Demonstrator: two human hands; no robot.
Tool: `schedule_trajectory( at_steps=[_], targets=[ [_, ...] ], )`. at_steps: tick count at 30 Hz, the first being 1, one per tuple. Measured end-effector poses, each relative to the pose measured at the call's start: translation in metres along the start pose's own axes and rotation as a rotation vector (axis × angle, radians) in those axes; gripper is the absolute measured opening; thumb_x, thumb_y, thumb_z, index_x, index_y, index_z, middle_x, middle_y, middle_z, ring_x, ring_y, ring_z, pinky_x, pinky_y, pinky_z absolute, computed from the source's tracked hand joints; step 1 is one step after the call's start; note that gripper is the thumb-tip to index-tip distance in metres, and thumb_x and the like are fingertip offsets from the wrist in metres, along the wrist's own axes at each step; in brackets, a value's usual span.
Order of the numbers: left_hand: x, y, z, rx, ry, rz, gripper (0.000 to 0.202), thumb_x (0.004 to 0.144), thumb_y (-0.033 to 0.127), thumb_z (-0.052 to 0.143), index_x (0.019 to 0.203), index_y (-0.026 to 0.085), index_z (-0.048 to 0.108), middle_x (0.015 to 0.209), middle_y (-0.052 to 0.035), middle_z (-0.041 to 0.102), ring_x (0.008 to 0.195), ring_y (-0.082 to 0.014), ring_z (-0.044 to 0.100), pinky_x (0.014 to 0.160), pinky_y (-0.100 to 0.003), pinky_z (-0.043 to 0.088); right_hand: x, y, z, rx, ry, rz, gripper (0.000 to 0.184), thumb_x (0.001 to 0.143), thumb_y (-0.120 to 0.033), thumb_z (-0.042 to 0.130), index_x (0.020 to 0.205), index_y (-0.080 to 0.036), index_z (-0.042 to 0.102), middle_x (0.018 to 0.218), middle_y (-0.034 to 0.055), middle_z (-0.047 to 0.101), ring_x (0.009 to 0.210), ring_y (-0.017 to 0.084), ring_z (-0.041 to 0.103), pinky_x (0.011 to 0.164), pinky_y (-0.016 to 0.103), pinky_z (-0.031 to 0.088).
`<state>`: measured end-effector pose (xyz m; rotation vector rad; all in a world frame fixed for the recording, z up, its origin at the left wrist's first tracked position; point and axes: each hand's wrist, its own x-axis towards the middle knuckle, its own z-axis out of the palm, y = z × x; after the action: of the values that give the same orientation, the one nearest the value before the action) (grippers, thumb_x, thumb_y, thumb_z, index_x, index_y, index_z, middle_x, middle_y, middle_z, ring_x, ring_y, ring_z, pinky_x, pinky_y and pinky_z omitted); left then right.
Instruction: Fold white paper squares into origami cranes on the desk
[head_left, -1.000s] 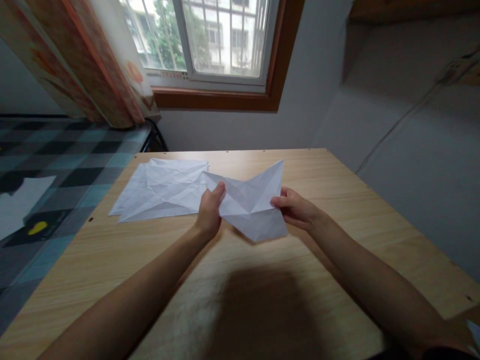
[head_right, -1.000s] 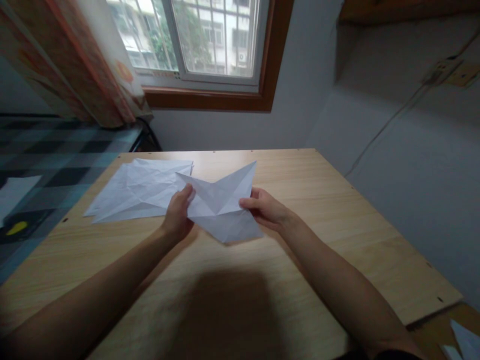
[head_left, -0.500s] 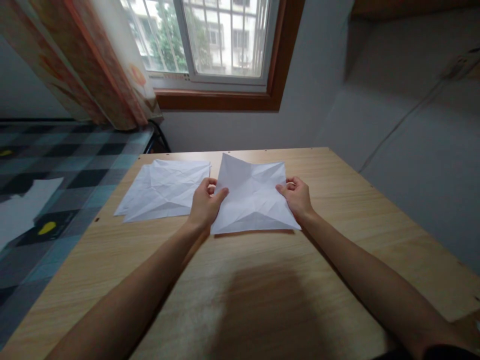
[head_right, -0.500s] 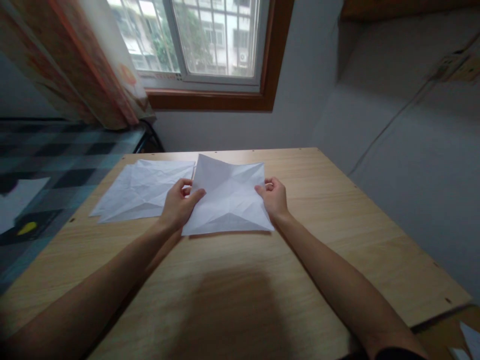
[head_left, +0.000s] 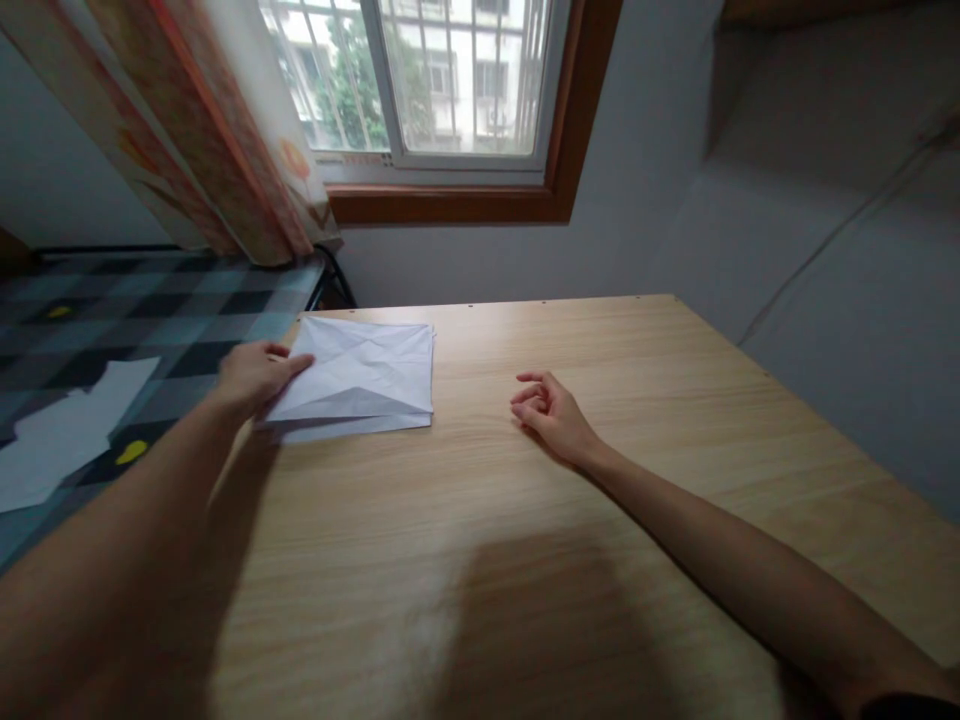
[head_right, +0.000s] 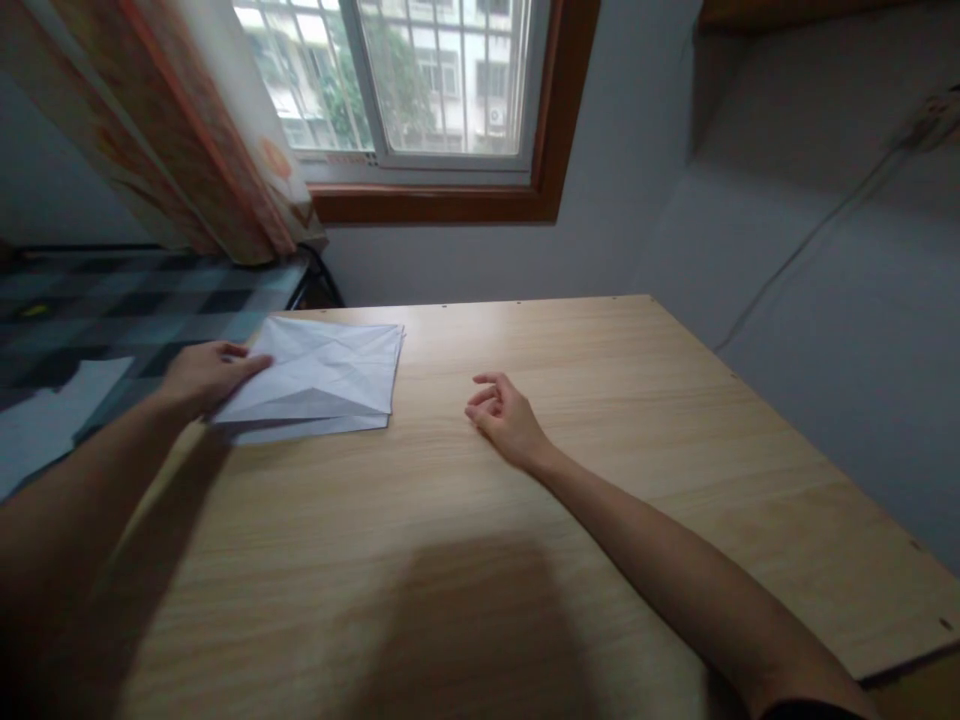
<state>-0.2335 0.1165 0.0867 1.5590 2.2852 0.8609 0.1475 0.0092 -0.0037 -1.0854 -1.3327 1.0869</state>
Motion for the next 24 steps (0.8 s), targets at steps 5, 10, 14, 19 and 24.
schedule_trajectory(
  at_steps=[5,10,14,19,24],
  targets=[
    [-0.025,0.016,0.02,0.461,0.082,0.464,0.067,0.089,0.064,0.048,0.132,0.013,0.055,0.144,-0.0196,0.051,0.132,-0.0461,0.042,0.103,-0.064,0.036,-0.01,0.0,0.003,-0.104,-0.027,-0.042,0.039,0.079,-0.032,0.068,0.114,-0.022,0.054,0.089,-0.0008,0.063,0.064,0.01,0.058,0.059,0.025,0.047],
    [-0.043,0.031,0.074,0.55,-0.303,0.443,0.083,0.087,0.077,0.033,0.153,0.027,0.036,0.163,-0.0172,0.024,0.145,-0.0544,0.018,0.106,-0.079,0.012,-0.014,-0.006,0.003,-0.143,-0.022,-0.044,0.036,0.079,-0.031,0.067,0.112,-0.021,0.055,0.092,0.0007,0.062,0.068,0.011,0.058,0.062,0.027,0.048],
    [-0.031,0.023,0.088,0.576,-0.371,0.518,0.085,0.087,0.077,0.03,0.156,0.028,0.028,0.165,-0.0152,0.016,0.147,-0.0519,0.015,0.108,-0.077,0.012,-0.027,-0.009,-0.009,-0.174,-0.043,-0.038,0.037,0.079,-0.03,0.068,0.114,-0.02,0.057,0.095,0.0026,0.063,0.071,0.012,0.058,0.065,0.028,0.048],
    [-0.01,0.012,0.077,0.594,-0.438,0.609,0.073,0.093,0.067,0.032,0.155,0.029,0.031,0.166,-0.0116,0.015,0.15,-0.0455,0.013,0.112,-0.072,0.012,-0.045,-0.01,-0.031,-0.158,0.003,-0.022,0.035,0.079,-0.032,0.071,0.111,-0.02,0.06,0.095,0.0028,0.064,0.072,0.012,0.057,0.066,0.028,0.048],
    [-0.02,0.023,0.065,0.121,-0.17,0.643,0.087,0.092,0.076,0.024,0.149,0.011,0.04,0.162,-0.0161,0.027,0.15,-0.0366,0.019,0.121,-0.057,0.011,-0.051,-0.008,-0.054,0.16,0.213,0.09,0.038,0.076,-0.048,0.076,0.102,-0.024,0.063,0.099,0.0036,0.067,0.082,0.016,0.063,0.07,0.028,0.052]
  ],
)
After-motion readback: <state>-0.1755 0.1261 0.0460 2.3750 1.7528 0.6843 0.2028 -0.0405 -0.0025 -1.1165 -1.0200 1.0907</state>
